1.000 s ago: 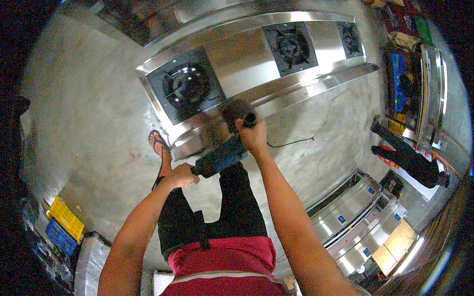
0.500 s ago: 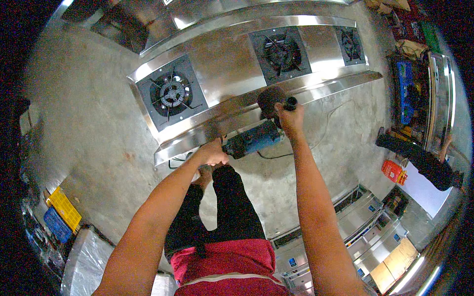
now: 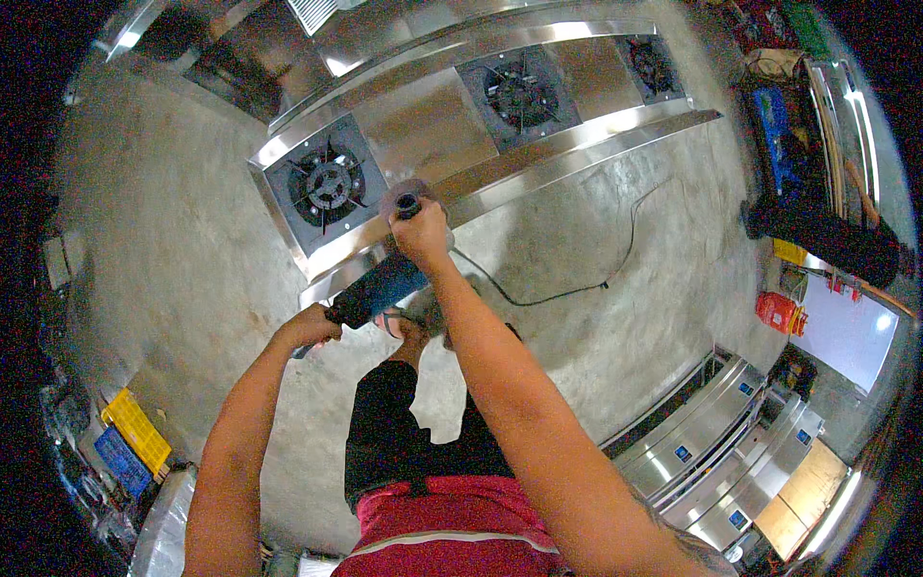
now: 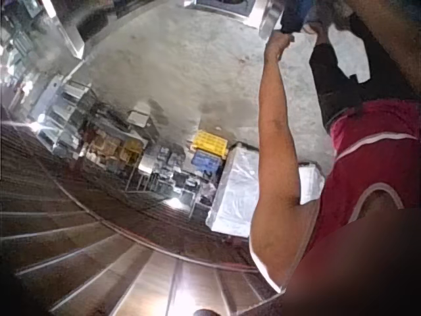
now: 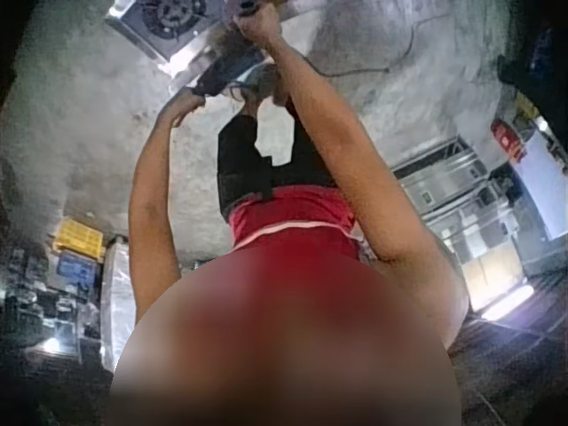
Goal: The person uses a handheld electric polisher to smooth and finish the stainless steel surface of a commercial gas stove. They move the tool steadily along the front panel and side edges, maintaining consistent contact with the metal.
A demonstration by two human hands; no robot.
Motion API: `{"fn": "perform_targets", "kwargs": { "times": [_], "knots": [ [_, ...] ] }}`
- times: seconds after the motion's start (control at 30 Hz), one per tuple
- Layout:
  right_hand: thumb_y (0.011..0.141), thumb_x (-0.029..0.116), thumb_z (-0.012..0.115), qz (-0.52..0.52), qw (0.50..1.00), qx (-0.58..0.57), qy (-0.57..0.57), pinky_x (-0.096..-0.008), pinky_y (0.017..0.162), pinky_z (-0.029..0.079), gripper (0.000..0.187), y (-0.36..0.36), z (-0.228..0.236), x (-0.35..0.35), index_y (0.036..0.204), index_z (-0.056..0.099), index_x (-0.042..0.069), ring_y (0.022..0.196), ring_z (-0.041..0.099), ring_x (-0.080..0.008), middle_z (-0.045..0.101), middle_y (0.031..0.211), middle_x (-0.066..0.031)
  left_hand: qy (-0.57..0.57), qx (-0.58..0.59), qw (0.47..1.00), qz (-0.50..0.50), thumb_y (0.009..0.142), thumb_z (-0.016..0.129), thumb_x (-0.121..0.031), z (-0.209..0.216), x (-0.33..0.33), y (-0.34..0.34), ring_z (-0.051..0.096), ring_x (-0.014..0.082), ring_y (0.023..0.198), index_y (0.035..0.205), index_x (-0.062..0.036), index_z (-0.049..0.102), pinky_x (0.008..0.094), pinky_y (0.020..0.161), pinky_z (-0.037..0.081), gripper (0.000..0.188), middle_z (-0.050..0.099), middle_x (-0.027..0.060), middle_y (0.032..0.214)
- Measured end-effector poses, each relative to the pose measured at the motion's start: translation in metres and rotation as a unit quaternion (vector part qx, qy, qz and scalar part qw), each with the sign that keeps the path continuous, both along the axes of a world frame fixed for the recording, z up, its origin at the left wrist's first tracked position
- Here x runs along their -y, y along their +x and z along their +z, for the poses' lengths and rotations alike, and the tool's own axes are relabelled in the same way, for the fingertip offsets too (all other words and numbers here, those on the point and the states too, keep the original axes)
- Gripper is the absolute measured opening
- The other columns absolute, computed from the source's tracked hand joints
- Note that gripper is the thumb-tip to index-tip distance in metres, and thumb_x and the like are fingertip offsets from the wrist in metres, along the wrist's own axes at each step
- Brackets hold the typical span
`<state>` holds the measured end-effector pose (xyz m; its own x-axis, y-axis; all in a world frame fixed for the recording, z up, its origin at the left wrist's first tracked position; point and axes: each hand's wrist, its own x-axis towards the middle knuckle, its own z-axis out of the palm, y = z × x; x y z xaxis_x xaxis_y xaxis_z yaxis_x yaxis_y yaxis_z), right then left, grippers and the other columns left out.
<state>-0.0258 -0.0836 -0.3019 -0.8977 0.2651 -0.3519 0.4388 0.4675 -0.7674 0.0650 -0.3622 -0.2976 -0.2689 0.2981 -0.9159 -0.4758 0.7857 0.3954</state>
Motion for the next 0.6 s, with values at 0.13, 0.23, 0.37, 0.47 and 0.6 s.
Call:
{"fn": "perform_targets", "kwargs": {
  "times": [0.13,0.23,0.37,0.47,0.6],
  "knots": [
    [0.07,0.022,0.076,-0.039,0.999,0.022,0.018,-0.043,0.075,0.054,0.031,-0.009,0.0,-0.009,0.088,0.07,-0.003,0.083,0.069,-0.0402,0.071,0.085,-0.023,0.02,-0.01,1.0,-0.001,0.069,0.072,-0.023,-0.007,-0.015,-0.003,0.056,0.0163,0.047,0.068,-0.0002,0.064,0.0326,0.047,0.046,0.024,0.061,0.007,0.058],
    [0.072,0.019,0.076,0.016,1.0,-0.005,-0.024,-0.0404,0.074,0.054,0.028,-0.022,0.017,-0.056,0.089,0.07,-0.003,0.082,0.07,-0.0355,0.072,0.086,-0.0204,0.049,-0.018,0.999,-0.006,0.068,0.071,-0.025,-0.018,-0.057,-0.01,0.059,0.019,0.05,0.07,0.0019,0.067,0.0349,0.048,0.047,0.028,0.063,0.01,0.06],
    [0.077,0.016,0.073,0.002,0.998,0.005,0.067,-0.039,0.068,0.052,0.024,-0.045,0.039,-0.141,0.089,0.069,-0.004,0.071,0.068,-0.0268,0.072,0.081,-0.0135,0.05,-0.048,0.997,-0.029,0.063,0.072,-0.029,-0.023,-0.137,-0.045,0.064,0.024,0.056,0.071,0.0042,0.068,0.038,0.054,0.051,0.035,0.066,0.014,0.064],
    [0.078,0.014,0.079,-0.025,1.0,-0.014,-0.008,-0.0355,0.06,0.049,0.023,-0.073,0.037,-0.202,0.078,0.063,-0.002,0.061,0.06,-0.0201,0.063,0.069,-0.0062,0.043,-0.001,0.998,-0.035,0.06,0.073,-0.029,-0.021,-0.209,-0.073,0.066,0.0243,0.058,0.068,0.0003,0.069,0.0361,0.056,0.052,0.031,0.068,0.0146,0.065],
    [0.079,0.014,0.075,-0.015,0.999,-0.013,0.026,-0.0381,0.061,0.049,0.019,-0.078,0.054,-0.264,0.083,0.066,-0.003,0.063,0.062,-0.0252,0.066,0.071,-0.0132,0.043,0.033,0.997,-0.052,0.058,0.074,-0.03,-0.018,-0.268,-0.094,0.069,0.0282,0.065,0.076,-0.0011,0.072,0.0391,0.063,0.055,0.034,0.07,0.0177,0.07]
  ]
}}
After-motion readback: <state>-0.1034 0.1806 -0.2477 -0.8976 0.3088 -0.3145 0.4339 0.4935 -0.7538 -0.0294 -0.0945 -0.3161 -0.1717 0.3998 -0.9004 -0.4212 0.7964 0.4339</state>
